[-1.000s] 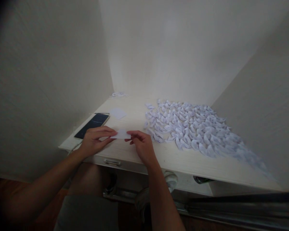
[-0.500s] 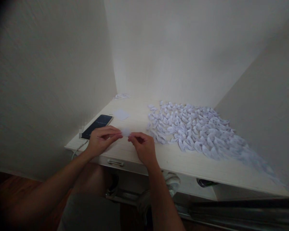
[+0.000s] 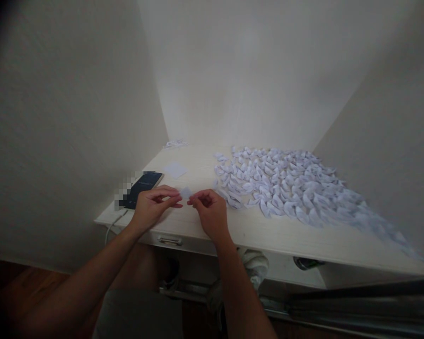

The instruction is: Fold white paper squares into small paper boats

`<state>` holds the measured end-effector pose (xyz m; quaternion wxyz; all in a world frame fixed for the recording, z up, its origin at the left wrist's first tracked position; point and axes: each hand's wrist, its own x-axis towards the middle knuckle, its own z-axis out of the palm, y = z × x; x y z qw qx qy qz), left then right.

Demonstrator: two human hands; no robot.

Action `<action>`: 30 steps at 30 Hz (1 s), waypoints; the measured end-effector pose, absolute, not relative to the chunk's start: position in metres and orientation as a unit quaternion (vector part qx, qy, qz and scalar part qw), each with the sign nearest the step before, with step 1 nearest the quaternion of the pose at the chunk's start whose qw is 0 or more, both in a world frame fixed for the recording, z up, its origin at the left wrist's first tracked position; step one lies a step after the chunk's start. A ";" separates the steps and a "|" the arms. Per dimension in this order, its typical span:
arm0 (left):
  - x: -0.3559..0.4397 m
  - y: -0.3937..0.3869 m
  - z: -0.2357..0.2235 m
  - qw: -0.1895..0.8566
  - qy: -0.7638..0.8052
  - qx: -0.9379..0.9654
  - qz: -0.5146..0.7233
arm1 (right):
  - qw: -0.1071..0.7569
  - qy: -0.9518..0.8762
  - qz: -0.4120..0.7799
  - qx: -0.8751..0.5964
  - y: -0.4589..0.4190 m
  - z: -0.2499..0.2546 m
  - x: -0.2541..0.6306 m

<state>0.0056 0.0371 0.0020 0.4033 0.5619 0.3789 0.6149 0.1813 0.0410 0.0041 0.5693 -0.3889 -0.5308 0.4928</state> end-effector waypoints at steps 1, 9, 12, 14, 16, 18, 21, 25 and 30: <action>0.006 0.037 0.002 0.402 0.381 0.562 0.614 | 0.568 -0.531 0.494 -0.389 0.041 0.004 0.181; 0.009 0.038 0.003 0.429 0.391 0.529 0.619 | 0.559 -0.515 0.524 -0.383 0.045 -0.001 0.183; 0.008 0.037 0.003 0.393 0.391 0.546 0.628 | 0.543 -0.513 0.540 -0.387 0.045 0.000 0.183; 0.007 0.036 0.003 0.342 0.401 0.567 0.634 | 0.532 -0.497 0.569 -0.381 0.044 0.001 0.183; 0.006 0.035 0.004 0.295 0.409 0.590 0.631 | 0.522 -0.469 0.614 -0.361 0.041 0.004 0.184; 0.005 0.034 0.004 0.259 0.410 0.609 0.628 | 0.510 -0.438 0.658 -0.339 0.038 0.006 0.187; 0.004 0.032 0.006 0.218 0.395 0.642 0.620 | 0.496 -0.393 0.701 -0.328 0.035 0.007 0.191; 0.002 0.026 0.011 0.187 0.382 0.698 0.576 | 0.491 -0.347 0.732 -0.319 0.035 0.007 0.194; -0.010 0.021 0.020 0.166 0.339 0.757 0.534 | 0.496 -0.335 0.738 -0.311 0.037 0.007 0.192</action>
